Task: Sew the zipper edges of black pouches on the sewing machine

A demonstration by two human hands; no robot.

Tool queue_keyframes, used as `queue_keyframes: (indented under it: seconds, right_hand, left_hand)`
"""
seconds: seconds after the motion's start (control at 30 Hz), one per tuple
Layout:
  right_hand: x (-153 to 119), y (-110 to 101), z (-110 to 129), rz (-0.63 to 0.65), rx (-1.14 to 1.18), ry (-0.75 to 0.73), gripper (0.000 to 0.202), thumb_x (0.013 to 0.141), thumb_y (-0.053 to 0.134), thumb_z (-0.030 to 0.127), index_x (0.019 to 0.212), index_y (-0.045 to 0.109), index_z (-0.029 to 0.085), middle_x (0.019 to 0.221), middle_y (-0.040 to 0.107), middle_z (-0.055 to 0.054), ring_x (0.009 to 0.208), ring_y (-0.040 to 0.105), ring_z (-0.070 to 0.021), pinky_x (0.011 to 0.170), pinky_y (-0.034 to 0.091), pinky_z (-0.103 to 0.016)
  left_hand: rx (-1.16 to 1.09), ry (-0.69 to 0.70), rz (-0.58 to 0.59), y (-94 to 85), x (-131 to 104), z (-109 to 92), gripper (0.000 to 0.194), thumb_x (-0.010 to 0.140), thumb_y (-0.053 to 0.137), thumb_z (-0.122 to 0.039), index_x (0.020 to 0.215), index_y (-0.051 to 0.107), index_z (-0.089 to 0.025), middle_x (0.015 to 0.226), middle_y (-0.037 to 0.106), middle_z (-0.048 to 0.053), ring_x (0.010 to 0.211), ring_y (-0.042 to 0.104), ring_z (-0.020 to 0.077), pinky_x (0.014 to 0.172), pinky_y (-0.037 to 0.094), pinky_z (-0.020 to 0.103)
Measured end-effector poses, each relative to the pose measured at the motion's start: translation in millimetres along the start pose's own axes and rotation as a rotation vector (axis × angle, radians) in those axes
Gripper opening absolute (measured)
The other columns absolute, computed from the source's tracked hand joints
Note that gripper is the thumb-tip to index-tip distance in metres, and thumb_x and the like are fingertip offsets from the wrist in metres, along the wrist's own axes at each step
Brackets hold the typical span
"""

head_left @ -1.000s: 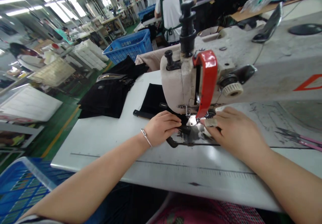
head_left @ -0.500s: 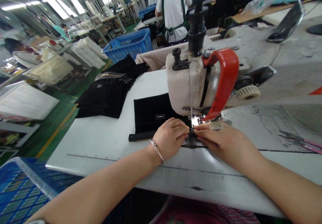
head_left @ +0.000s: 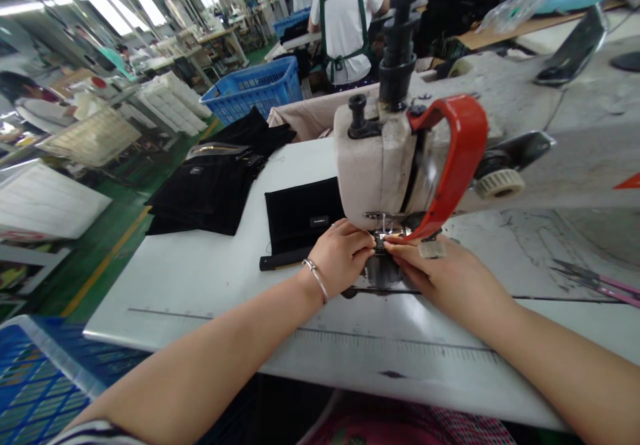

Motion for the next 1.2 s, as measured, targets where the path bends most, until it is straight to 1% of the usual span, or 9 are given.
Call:
queue_keyframes:
  seconds: [0.2,0.37,0.63,0.77,0.9,1.03,1.13,1.2]
  right_hand:
    - [1.6,-0.1,2.0,0.002,-0.010,-0.014,0.026,0.089,0.055,0.015,0.114,0.064,0.016,0.114,0.066,-0.013,0.103,0.060,-0.0300,0.080,0.053,-0.044]
    - [1.2,0.5,1.9,-0.005,-0.020,-0.025,0.024,0.092,0.052,0.018,0.113,0.064,0.017,0.116,0.065,-0.013,0.106,0.059,-0.0310,0.080,0.053,-0.045]
    - [0.4,3.8,0.4,0.006,-0.031,0.019,0.027,0.092,0.051,0.021,0.117,0.062,0.019,0.118,0.064,-0.012,0.104,0.059,-0.0293,0.081,0.053,-0.045]
    - [0.4,5.9,-0.6,-0.011,0.009,0.028,0.028,0.092,0.052,0.021,0.118,0.062,0.020,0.116,0.064,-0.012,0.102,0.058,-0.0288,0.083,0.052,-0.045]
    - [0.8,6.3,4.0,-0.027,0.111,0.047,0.029,0.091,0.051,0.015,0.117,0.062,0.020,0.109,0.066,-0.011,0.097,0.058,-0.0264,0.082,0.051,-0.042]
    - [3.9,6.0,8.8,-0.040,0.071,0.030,0.027,0.089,0.053,0.012,0.112,0.064,0.023,0.101,0.067,-0.007,0.094,0.058,-0.0220,0.084,0.050,-0.036]
    - [6.3,4.5,10.6,-0.045,0.052,0.047,0.027,0.088,0.054,0.011,0.110,0.064,0.023,0.096,0.068,-0.005,0.090,0.058,-0.0210,0.081,0.050,-0.034]
    - [7.1,3.4,11.2,-0.056,0.050,0.060,0.028,0.088,0.053,0.010,0.110,0.064,0.023,0.097,0.068,-0.005,0.090,0.058,-0.0207,0.080,0.050,-0.034]
  left_hand:
    - [0.011,-0.003,-0.002,0.6,0.7,-0.2,0.007,0.085,0.063,-0.016,0.084,0.068,-0.020,0.090,0.069,0.004,0.090,0.064,0.0191,0.085,0.054,0.037]
    - [0.023,-0.006,-0.003,1.4,0.7,-0.9,0.007,0.085,0.062,-0.016,0.083,0.068,-0.019,0.090,0.069,0.004,0.089,0.063,0.0197,0.085,0.054,0.037]
    - [0.036,-0.041,0.013,2.7,1.7,-1.0,0.007,0.085,0.063,-0.016,0.086,0.069,-0.020,0.093,0.070,0.004,0.093,0.063,0.0198,0.088,0.053,0.037]
    - [0.051,-0.075,0.020,3.8,1.4,-0.9,0.007,0.085,0.064,-0.017,0.084,0.069,-0.021,0.093,0.071,0.003,0.095,0.063,0.0191,0.089,0.052,0.035]
    - [0.052,-0.077,-0.010,2.6,-0.1,-2.3,0.009,0.080,0.068,-0.013,0.082,0.069,-0.021,0.091,0.071,0.002,0.092,0.063,0.0190,0.086,0.053,0.033]
    - [0.031,-0.064,-0.042,3.7,-5.4,0.3,0.015,0.078,0.068,-0.007,0.082,0.068,-0.022,0.087,0.070,0.001,0.088,0.063,0.0192,0.082,0.054,0.033]
    - [0.028,-0.063,-0.045,8.2,-9.0,4.1,0.015,0.080,0.066,-0.008,0.083,0.068,-0.022,0.089,0.070,0.001,0.089,0.063,0.0194,0.084,0.054,0.034]
    - [0.041,-0.070,-0.040,11.0,-8.5,5.7,0.013,0.082,0.064,-0.010,0.084,0.068,-0.022,0.090,0.070,0.002,0.091,0.063,0.0203,0.085,0.053,0.036]
Point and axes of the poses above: each hand's wrist, its own x-axis towards the middle knuckle, its own y-axis out of the palm, z = x × y, the point moved 1 cm from there along x, towards the middle knuckle
